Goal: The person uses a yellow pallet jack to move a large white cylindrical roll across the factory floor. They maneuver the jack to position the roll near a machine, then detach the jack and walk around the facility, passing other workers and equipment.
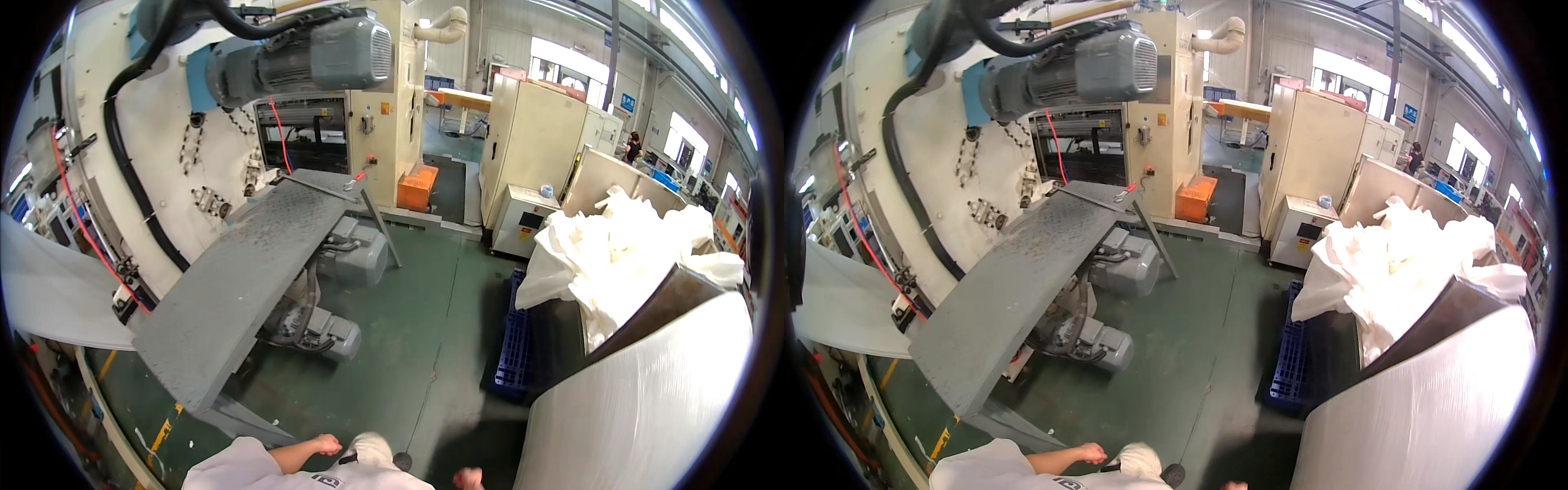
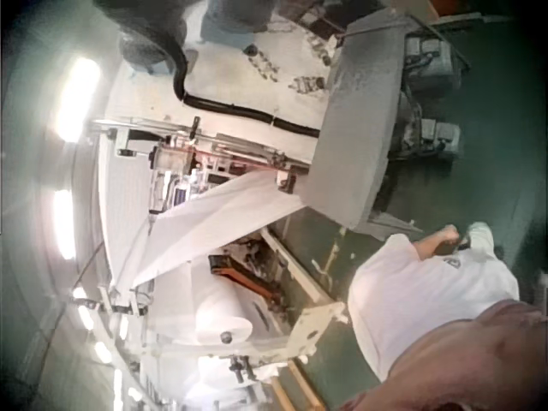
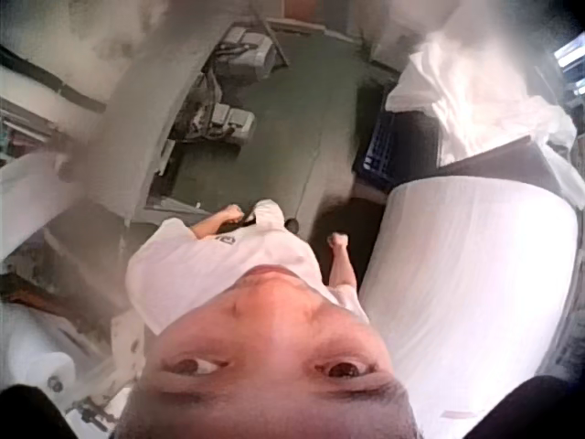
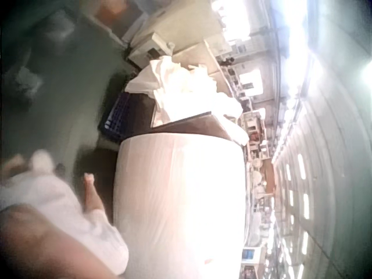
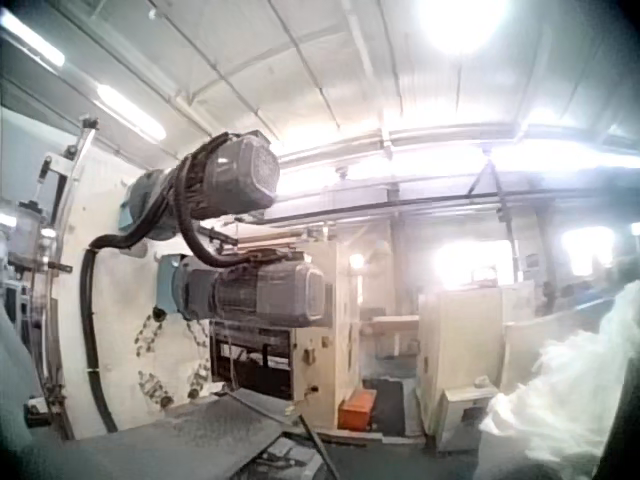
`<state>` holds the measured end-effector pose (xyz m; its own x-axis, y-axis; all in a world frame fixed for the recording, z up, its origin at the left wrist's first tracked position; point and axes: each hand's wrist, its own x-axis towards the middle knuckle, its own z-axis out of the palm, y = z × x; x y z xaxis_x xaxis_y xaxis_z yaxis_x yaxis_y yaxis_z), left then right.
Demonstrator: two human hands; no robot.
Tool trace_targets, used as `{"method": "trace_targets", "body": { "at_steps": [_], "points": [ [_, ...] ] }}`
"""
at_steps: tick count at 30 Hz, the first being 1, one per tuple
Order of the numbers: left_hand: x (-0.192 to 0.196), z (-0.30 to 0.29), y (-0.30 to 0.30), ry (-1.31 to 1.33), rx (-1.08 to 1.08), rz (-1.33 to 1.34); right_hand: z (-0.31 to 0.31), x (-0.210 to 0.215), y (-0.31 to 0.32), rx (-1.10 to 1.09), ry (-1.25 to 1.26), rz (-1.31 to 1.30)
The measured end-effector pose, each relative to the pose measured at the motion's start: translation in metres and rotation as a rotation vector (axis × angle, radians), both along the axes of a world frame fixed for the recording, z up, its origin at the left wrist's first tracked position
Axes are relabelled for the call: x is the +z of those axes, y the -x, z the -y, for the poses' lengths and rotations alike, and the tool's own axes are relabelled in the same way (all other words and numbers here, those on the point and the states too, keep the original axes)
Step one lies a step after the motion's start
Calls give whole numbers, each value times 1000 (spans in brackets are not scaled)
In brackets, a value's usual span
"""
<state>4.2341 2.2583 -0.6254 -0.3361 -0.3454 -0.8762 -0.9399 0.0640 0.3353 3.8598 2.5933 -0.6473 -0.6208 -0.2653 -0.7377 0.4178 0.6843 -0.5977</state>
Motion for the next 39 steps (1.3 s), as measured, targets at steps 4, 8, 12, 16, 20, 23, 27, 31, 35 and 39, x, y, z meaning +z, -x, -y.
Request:
{"method": "trace_targets", "body": {
  "at_steps": [4,8,12,16,20,23,27,31,35,39],
  "points": [
    [-30,48,48,-88,272,68,199,50,188,23,273,-209],
    [-53,119,119,-340,160,177,341,51,305,153,332,-233],
    [-68,249,245,-119,-147,-44,395,19,391,599,123,-330],
    [-44,391,443,114,-164,-152,387,-6,441,271,-162,47],
    [45,520,614,237,74,-512,416,-12,493,142,-269,295],
    [58,615,694,262,146,-607,500,-16,541,175,-272,309],
    [-10,724,708,407,186,-378,680,-27,638,335,-205,274],
    [-58,776,700,103,420,84,870,-9,776,394,-115,176],
    [-49,795,727,-265,569,4,1077,10,903,427,11,46],
    [-69,833,748,-638,758,-275,1284,3,970,463,226,-7]
  ]
}}
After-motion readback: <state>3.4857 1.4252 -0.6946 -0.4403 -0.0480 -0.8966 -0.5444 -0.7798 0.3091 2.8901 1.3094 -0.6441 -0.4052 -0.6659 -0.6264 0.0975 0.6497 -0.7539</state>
